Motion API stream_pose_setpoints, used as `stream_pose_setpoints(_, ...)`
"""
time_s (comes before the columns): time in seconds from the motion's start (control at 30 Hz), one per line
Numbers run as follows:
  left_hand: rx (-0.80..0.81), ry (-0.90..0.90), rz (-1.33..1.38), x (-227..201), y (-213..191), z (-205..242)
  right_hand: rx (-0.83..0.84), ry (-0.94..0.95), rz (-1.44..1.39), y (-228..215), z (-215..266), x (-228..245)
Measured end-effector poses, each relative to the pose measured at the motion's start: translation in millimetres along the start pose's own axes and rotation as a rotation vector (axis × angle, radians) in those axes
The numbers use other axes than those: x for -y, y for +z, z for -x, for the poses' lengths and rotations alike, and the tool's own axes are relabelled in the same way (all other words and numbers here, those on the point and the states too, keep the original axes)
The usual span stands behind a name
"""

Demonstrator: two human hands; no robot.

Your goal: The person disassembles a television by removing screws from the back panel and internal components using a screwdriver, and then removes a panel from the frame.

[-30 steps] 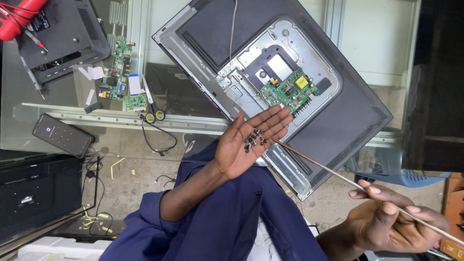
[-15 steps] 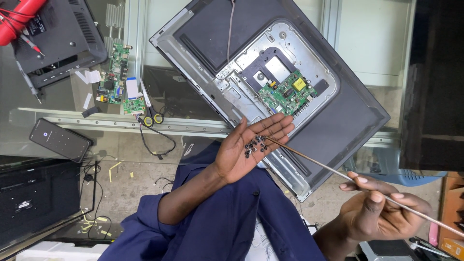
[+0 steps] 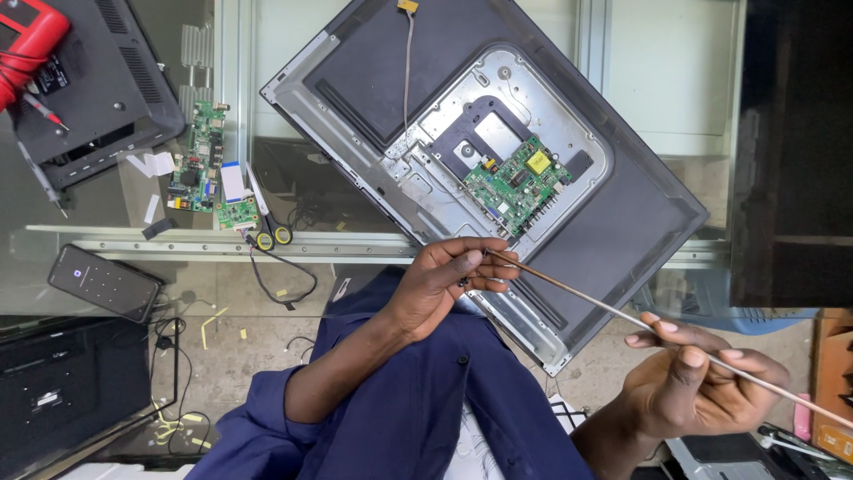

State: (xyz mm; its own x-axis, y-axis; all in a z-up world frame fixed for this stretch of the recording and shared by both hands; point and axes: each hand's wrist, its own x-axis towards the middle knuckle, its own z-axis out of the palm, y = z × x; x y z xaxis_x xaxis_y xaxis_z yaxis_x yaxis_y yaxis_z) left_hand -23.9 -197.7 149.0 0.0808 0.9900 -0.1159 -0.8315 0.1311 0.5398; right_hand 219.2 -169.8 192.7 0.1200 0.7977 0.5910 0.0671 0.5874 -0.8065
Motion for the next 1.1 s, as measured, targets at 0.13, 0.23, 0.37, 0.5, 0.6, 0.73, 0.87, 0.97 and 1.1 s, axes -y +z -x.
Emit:
stream_pose_setpoints(0.13, -0.038, -0.023, -0.015, 3, -2, -4, -0.019, -0.009, 0.012, 2, -2, 0)
stream_pose_setpoints(0.23, -0.073, -0.040, -0.023, 6, -4, -7, -0.014, -0.017, 0.002, 3, -3, 1)
stream_pose_setpoints(0.37, -0.129, -0.052, -0.036, 11, -9, -10, -0.017, -0.023, 0.032, 2, -5, 2)
stream_pose_setpoints(0.5, -0.161, -0.063, 0.056, 23, -20, -12, 0.010, -0.003, 0.019, -4, -5, 2)
stream_pose_setpoints(0.6, -0.149, -0.068, 0.110, 27, -24, -13, -0.009, -0.007, -0.018, -3, -4, -1)
stream_pose_setpoints(0.73, -0.137, -0.068, 0.127, 28, -25, -14, -0.010, -0.005, -0.017, -7, -2, -3)
stream_pose_setpoints(0.87, -0.160, -0.078, 0.106, 27, -24, -14, -0.015, 0.017, -0.036, -8, -1, -4)
stream_pose_setpoints(0.97, -0.168, -0.091, 0.077, 25, -23, -15, -0.011, 0.028, -0.015, -8, -2, -2)
stream_pose_setpoints(1.1, -0.180, -0.101, 0.003, 23, -21, -16, 0.005, 0.057, 0.045, -8, -6, -3)
